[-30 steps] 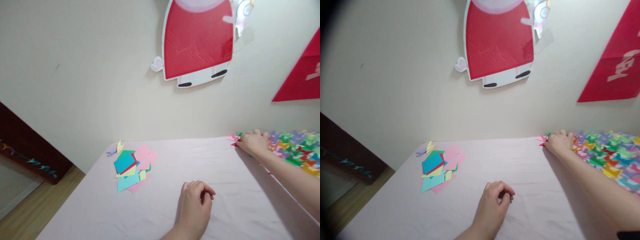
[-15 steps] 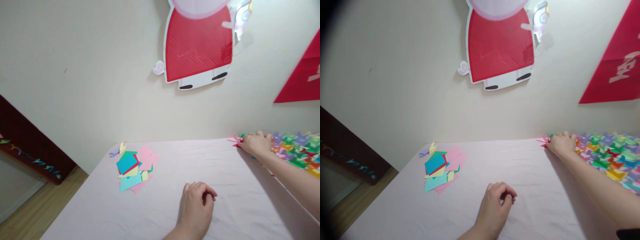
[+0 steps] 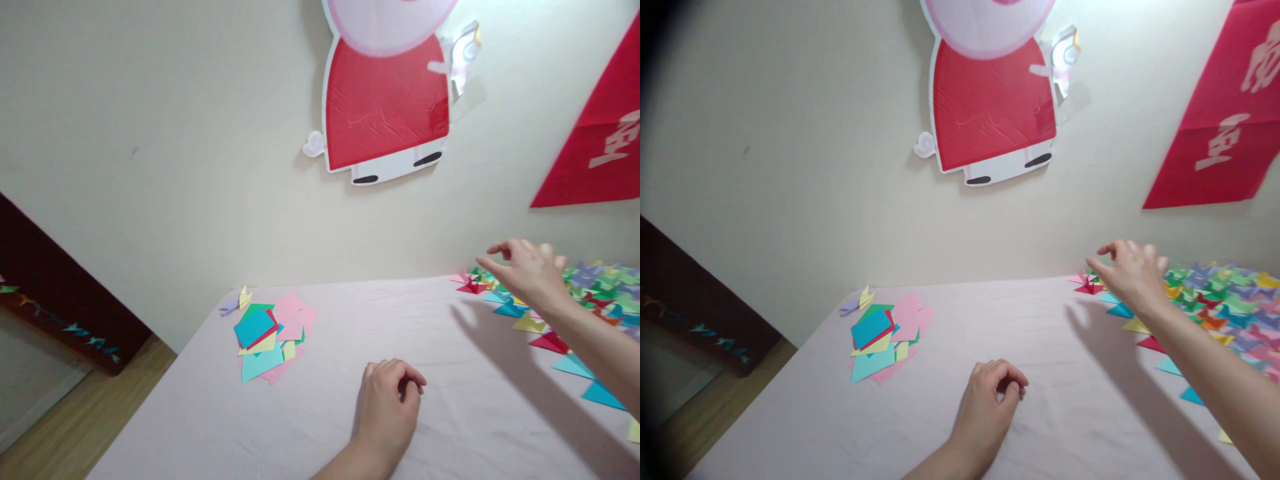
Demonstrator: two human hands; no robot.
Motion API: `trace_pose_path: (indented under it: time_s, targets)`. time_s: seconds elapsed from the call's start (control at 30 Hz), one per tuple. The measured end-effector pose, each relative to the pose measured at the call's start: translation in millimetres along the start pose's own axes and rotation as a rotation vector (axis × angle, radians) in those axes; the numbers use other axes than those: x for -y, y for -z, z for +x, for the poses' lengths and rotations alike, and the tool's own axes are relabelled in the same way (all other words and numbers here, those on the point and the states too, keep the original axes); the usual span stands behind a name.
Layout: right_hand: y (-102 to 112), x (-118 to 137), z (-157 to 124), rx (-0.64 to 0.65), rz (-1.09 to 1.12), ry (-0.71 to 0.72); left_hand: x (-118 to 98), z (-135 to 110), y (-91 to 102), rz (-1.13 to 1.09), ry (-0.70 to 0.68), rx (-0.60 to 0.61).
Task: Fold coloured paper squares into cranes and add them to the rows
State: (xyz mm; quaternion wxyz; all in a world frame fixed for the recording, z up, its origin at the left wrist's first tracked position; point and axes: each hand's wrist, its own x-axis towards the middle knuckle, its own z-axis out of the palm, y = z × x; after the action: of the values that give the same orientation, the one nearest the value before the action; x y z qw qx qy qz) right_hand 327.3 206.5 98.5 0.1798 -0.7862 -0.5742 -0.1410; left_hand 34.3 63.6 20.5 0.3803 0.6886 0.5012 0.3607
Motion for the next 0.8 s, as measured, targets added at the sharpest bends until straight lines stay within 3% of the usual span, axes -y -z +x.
trace_pose_path:
  time_s: [0.07,0.17,0.27,0.37,0.47,0.7,0.8]
  targets:
    - [6,12,-31,-0.070,0.191,0.087,0,0,-0.4,0.008,-0.010,-0.006]
    - [1,40,-97,-0.046,0.518,0.345,1,-1,-1.5,-0.018,-0.026,-0.023]
    - [-7,68,-163,0.137,0.746,0.483,3,0,0.9,-0.075,-0.041,-0.042]
    - [-9,83,-204,0.293,0.845,0.513,10,2,15.8,-0.018,-0.075,-0.079]
    - [-10,85,-218,0.356,0.876,0.528,27,2,50.7,0.164,-0.085,-0.155]
    - [-14,81,-217,0.391,0.912,0.501,80,-5,174.0,0.558,0.063,-0.330]
    - [-12,82,-217,0.399,0.904,0.509,94,-9,207.4,0.687,0.150,-0.373]
